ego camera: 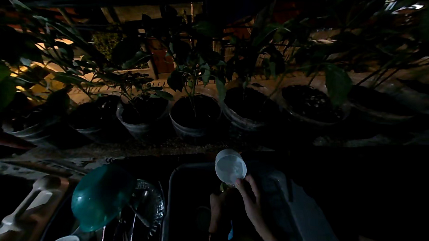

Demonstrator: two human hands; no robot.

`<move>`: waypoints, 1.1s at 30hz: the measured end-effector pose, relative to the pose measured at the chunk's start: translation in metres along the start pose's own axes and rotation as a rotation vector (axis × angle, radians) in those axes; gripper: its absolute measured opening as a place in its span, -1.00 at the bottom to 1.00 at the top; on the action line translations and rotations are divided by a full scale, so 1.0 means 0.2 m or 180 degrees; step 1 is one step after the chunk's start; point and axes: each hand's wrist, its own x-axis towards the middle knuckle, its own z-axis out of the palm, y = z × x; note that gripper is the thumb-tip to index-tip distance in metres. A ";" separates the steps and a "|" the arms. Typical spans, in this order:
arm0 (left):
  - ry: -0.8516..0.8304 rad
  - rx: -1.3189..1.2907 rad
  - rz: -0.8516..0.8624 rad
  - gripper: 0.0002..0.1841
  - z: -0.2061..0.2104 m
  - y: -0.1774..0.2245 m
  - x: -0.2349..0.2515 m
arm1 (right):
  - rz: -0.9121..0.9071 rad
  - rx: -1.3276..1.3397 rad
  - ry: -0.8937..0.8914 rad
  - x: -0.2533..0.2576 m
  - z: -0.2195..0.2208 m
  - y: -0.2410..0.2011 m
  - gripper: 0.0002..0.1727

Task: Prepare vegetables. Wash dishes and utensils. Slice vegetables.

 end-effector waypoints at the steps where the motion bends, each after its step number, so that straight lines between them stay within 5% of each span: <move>1: -0.0003 -0.0046 -0.0030 -0.85 0.00 0.01 -0.01 | 0.0007 0.0069 -0.0010 0.00 0.00 0.01 -0.71; 12: -0.0168 -0.0285 0.0081 -0.94 0.02 0.01 -0.04 | 0.0012 0.0313 -0.0132 0.01 -0.02 0.02 -0.71; 20: 0.0078 -0.0054 0.0101 -0.82 -0.01 -0.02 -0.03 | -0.0309 -0.0399 0.0136 0.00 -0.09 -0.09 -0.67; 25: 0.0093 -0.0224 -0.0072 -0.86 0.00 0.01 -0.04 | 0.0519 0.0201 0.0019 -0.01 -0.17 -0.16 -0.79; 33: 0.0005 -0.0159 0.0032 -0.84 0.04 -0.03 -0.05 | 0.0929 0.0266 0.0206 -0.08 -0.13 -0.17 -0.23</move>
